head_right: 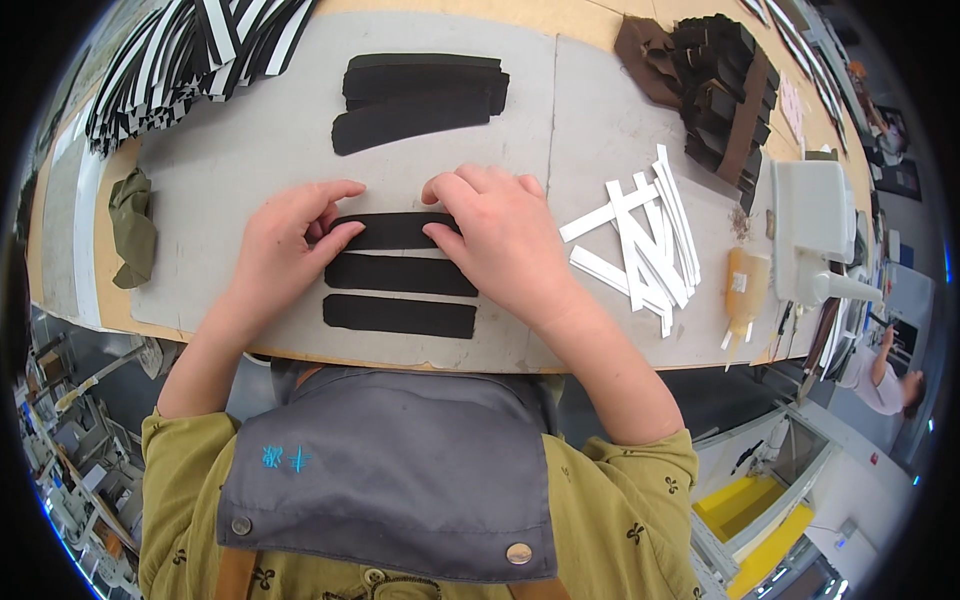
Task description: The person applies glue from a squeeze bottle onto black rectangular strips laid on a table, then places white strips on top of the glued areas. They repeat this process, stacking and arranging the black and white strips into a patterned assembly.
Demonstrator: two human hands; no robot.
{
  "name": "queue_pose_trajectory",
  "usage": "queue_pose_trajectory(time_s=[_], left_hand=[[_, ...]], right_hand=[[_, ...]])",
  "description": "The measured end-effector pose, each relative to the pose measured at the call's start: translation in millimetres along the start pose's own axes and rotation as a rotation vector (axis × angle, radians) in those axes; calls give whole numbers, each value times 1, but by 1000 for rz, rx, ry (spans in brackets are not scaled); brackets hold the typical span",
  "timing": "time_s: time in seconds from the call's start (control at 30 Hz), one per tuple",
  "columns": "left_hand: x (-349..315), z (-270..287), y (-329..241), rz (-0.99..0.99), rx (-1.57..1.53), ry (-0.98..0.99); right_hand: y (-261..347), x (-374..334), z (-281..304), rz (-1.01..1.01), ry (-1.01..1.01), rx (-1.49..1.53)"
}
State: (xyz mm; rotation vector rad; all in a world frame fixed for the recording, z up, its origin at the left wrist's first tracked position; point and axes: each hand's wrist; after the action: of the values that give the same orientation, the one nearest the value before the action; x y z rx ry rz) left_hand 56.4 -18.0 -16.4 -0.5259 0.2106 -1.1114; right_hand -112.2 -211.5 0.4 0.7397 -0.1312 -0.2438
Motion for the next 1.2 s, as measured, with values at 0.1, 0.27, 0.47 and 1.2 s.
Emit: queue_pose_trajectory(time_s=[0.1,0.27,0.47,1.2], left_hand=[[2,4,1,16,-10,-37],[41,11,15,-99,203,-253],[58,12,25,96,114,-4],[45,15,11,289,-449,89]], right_hand=[[-8,14,4,84,-109,-8],[-30,49,12,199,-225,-144],[-28,65,7,178,-122,-213],[-21,54,10,71,5,265]])
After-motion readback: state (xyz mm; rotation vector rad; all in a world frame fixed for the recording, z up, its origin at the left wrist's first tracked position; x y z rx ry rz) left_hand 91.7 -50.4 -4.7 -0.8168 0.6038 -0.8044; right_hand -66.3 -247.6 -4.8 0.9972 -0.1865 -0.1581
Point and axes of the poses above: each hand's wrist, its own x-axis towards the middle knuckle, its own z-axis out of the back of the hand, y = z × x, and after that the axes turned 13 degrees about x, right-handed
